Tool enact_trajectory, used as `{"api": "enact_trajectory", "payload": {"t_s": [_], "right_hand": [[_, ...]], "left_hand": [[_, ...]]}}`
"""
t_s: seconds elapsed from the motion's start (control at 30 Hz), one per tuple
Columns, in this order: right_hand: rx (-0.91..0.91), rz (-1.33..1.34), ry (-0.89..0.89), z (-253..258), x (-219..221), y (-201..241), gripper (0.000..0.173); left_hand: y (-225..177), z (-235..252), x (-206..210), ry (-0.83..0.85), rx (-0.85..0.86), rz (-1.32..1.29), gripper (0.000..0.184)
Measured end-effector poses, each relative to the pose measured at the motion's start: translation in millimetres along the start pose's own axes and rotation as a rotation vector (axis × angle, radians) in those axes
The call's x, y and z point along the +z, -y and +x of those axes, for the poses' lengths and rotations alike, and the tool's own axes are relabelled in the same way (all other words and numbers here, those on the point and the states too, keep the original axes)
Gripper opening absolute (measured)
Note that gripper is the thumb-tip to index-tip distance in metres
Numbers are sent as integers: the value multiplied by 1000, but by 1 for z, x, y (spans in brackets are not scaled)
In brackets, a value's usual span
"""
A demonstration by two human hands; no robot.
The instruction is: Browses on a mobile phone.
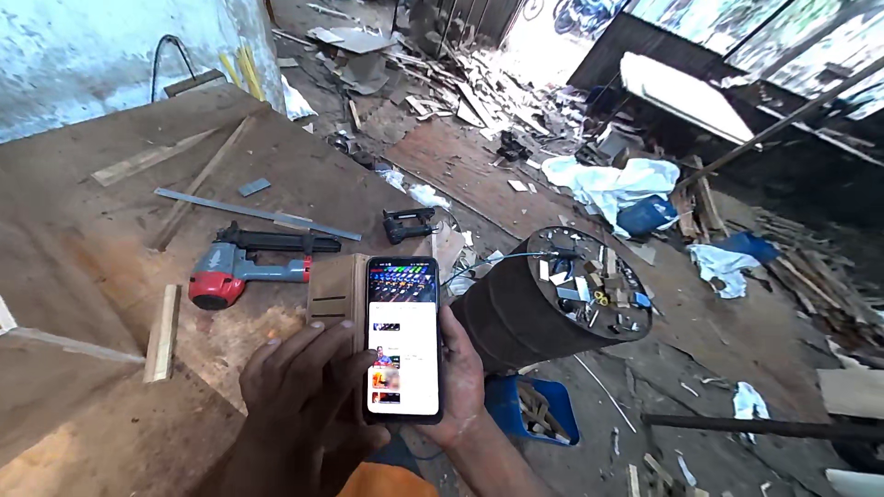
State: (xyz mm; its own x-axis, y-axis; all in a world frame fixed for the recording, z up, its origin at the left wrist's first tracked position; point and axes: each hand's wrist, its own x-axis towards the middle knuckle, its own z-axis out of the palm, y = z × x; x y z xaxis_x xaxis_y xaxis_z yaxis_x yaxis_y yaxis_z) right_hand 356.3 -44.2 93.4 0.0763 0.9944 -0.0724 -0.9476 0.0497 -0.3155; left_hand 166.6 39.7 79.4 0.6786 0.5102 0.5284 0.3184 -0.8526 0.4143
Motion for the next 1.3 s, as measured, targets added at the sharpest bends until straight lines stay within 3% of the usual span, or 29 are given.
{"api": "enact_trajectory", "payload": {"t_s": [0.63,1.3], "right_hand": [[52,-31,-25,3,0,4,58],[9,-35,105,-7,15,3,58]], "left_hand": [[0,11,9,-20,10,29,70],[-8,18,-5,-76,81,14,68]]}}
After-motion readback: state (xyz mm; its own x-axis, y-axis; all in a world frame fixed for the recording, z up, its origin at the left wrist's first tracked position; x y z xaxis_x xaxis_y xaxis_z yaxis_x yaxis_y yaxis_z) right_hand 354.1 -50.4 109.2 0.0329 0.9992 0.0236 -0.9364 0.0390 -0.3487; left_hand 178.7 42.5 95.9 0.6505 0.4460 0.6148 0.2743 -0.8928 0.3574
